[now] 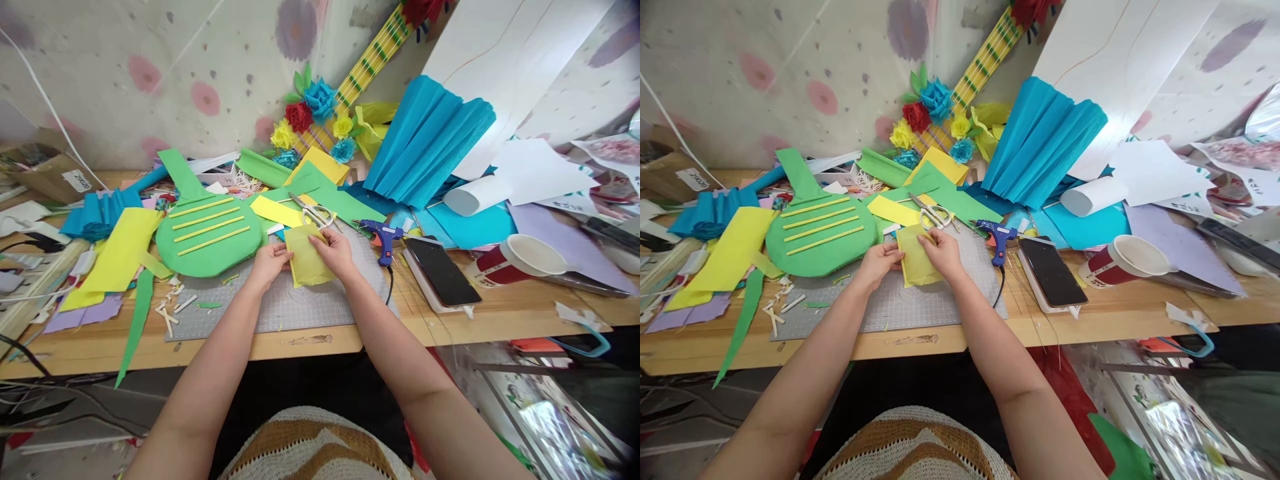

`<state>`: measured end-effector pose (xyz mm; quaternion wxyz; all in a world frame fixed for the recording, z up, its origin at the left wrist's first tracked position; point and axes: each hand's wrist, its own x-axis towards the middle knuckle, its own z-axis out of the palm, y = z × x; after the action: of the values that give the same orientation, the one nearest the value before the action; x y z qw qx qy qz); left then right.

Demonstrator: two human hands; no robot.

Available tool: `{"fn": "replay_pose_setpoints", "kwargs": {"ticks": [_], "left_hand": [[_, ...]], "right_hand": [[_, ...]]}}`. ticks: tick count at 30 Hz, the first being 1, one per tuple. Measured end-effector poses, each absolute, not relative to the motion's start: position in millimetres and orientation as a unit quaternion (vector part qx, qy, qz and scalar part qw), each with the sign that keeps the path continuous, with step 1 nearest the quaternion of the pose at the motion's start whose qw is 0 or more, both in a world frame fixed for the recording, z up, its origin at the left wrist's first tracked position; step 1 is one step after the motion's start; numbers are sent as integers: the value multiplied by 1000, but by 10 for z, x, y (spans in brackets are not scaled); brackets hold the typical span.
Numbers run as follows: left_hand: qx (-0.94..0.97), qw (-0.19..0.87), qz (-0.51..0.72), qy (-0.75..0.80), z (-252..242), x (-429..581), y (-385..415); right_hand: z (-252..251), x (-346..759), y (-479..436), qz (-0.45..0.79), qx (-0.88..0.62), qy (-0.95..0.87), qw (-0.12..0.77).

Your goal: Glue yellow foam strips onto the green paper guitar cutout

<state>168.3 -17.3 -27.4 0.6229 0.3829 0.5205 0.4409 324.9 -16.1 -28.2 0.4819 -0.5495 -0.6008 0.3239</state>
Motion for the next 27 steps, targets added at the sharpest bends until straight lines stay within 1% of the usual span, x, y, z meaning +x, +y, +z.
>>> {"fn": "replay_pose_setpoints", "kwargs": {"ticks": [9, 15, 17, 19, 21, 23, 25, 27], "left_hand": [[355, 631, 454, 518, -275, 1671, -164], [344, 630, 469, 514, -292, 1669, -182], [318, 625, 502, 506, -299, 1664, -172], [270, 616, 564, 480, -305, 1653, -145], [215, 602, 632, 437, -310, 1646, -111], [185, 594, 675, 398, -319, 1654, -86], [189, 598, 684, 372, -333, 1684, -85], [214, 614, 669, 360, -352, 1728, -106]], "right_hand": [[-294, 3244, -145, 418, -513, -540, 520], [-231, 3269, -165, 468, -495, -509, 526], [-201, 3298, -170, 506, -477, -483, 531], [-183, 3310, -176, 561, -443, -448, 537], [-193, 3280, -183, 626, -396, -412, 531], [-239, 3206, -188, 664, -368, -393, 520], [-311, 3114, -183, 655, -378, -397, 520], [-390, 3043, -164, 619, -405, -410, 533]]}}
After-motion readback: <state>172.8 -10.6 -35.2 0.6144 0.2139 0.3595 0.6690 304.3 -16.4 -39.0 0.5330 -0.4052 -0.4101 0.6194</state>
